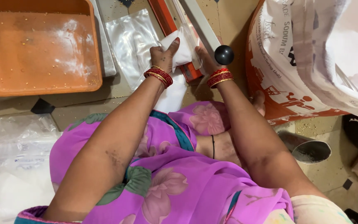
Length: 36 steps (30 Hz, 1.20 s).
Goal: Measure food powder into plastic bags and seal them using a heat sealer.
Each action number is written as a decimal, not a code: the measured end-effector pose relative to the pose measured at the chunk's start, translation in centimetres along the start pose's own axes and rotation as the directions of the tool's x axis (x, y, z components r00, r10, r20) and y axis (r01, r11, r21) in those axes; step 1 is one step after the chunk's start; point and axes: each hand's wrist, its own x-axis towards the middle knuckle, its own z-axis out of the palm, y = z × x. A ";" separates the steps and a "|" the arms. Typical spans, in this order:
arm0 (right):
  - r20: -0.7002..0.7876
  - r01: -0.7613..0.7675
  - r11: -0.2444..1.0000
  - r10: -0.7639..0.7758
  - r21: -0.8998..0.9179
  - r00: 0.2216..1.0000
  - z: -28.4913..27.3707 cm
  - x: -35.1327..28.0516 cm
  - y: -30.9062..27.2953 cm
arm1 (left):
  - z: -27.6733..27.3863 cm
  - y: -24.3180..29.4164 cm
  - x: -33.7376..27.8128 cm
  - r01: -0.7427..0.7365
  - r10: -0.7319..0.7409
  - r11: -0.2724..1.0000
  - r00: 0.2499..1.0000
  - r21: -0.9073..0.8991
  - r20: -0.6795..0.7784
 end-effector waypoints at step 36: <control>-0.082 0.005 0.776 -0.073 -0.631 0.994 -0.1 -1.2 -5.9 | -0.8 4.3 -2.9 0.061 -0.085 0.955 0.994 0.290 0.071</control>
